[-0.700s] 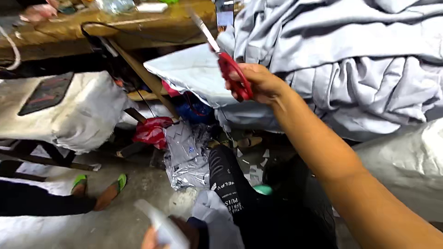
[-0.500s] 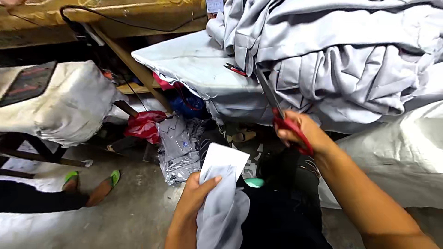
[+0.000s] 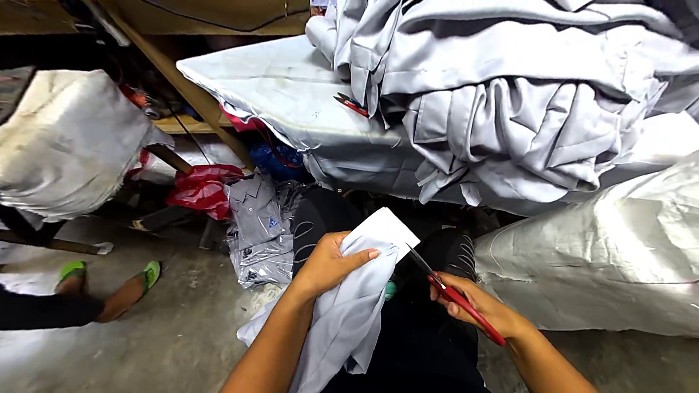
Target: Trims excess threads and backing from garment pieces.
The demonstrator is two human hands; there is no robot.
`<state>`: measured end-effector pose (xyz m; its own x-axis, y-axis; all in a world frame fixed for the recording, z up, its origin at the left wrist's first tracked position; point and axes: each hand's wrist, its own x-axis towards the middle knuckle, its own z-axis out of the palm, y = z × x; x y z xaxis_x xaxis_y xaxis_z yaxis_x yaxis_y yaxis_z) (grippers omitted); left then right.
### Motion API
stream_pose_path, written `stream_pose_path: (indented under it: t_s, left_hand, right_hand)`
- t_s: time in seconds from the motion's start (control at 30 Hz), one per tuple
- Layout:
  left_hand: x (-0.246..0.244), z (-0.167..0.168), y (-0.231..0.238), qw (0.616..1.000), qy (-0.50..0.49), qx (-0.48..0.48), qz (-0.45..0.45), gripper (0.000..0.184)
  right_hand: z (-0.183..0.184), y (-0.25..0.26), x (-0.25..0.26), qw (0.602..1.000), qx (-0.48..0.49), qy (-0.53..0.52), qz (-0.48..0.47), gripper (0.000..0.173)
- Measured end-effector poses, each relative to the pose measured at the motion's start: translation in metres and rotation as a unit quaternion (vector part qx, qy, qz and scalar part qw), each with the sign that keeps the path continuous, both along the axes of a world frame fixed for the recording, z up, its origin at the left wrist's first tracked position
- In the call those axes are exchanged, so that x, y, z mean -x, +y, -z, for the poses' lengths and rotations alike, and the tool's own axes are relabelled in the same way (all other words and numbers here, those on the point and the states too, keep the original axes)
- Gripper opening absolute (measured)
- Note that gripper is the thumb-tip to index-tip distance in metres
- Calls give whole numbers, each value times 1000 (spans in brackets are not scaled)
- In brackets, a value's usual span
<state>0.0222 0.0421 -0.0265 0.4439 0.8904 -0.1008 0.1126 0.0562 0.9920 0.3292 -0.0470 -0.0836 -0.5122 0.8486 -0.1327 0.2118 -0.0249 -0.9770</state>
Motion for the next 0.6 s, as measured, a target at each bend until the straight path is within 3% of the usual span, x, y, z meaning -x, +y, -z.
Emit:
stream_pose_path:
  t_s: [0.37,0.6]
  left_hand:
    - [5,14,12,998,-48,-24,35,7]
    - [-9,23,18,1000,-13,-24,-14,10]
  right_hand:
    - [-2,32,9,998,-24,31,-45,65]
    - [2,31,7,999,-16,38,-34,70]
